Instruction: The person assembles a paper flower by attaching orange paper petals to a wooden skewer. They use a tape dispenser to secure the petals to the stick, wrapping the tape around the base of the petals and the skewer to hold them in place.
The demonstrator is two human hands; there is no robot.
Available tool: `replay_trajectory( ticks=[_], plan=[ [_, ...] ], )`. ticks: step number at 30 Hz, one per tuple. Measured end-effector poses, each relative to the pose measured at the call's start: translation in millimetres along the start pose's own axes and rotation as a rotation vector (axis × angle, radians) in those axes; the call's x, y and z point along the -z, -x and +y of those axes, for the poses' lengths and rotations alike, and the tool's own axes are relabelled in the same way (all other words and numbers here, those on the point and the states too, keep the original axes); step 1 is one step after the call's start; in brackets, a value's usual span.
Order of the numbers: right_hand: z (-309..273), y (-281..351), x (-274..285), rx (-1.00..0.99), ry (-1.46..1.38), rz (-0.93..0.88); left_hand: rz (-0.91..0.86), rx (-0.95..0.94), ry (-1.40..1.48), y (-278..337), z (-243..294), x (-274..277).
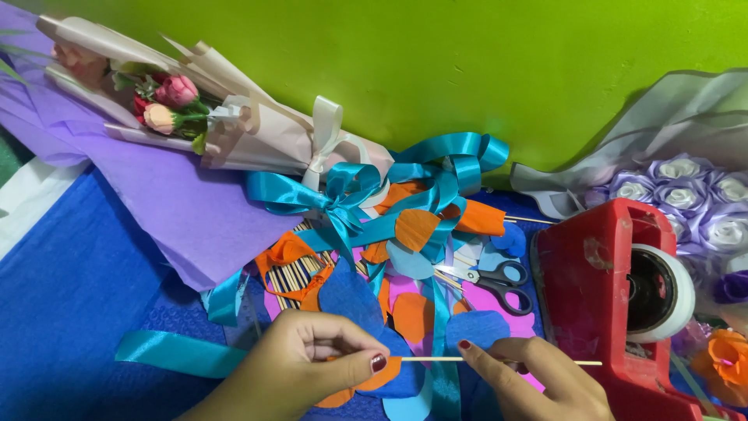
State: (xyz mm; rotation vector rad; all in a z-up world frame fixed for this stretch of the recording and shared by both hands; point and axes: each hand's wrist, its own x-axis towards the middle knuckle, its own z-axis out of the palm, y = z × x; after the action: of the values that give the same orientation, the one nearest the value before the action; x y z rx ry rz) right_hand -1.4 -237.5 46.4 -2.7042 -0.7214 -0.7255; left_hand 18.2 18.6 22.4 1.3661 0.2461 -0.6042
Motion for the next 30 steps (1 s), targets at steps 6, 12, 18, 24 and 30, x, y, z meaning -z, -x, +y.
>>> replay_trajectory(
  ticks=[6,12,18,24,30],
  plan=[
    [8.0,3.0,-5.8,0.044,-0.009,0.021,0.074,0.065,-0.014,1.8,3.7,-5.3],
    [12.0,5.7,-6.6,0.039,-0.004,-0.058,0.097,0.047,-0.047,2.6,9.5,-7.3],
    [13.2,5.3,-4.1,0.059,-0.011,-0.094,0.101,0.033,-0.005,-2.3,-0.4,-6.1],
    [17.6,-5.8,-2.7,0.171,-0.068,-0.104,0.128,-0.048,-0.078,-5.3,-7.3,-7.6],
    [24.1,-10.7,0.1,0.357,-0.032,0.042,0.123,-0.272,-0.114,-9.3,-17.7,-4.4]
  ],
)
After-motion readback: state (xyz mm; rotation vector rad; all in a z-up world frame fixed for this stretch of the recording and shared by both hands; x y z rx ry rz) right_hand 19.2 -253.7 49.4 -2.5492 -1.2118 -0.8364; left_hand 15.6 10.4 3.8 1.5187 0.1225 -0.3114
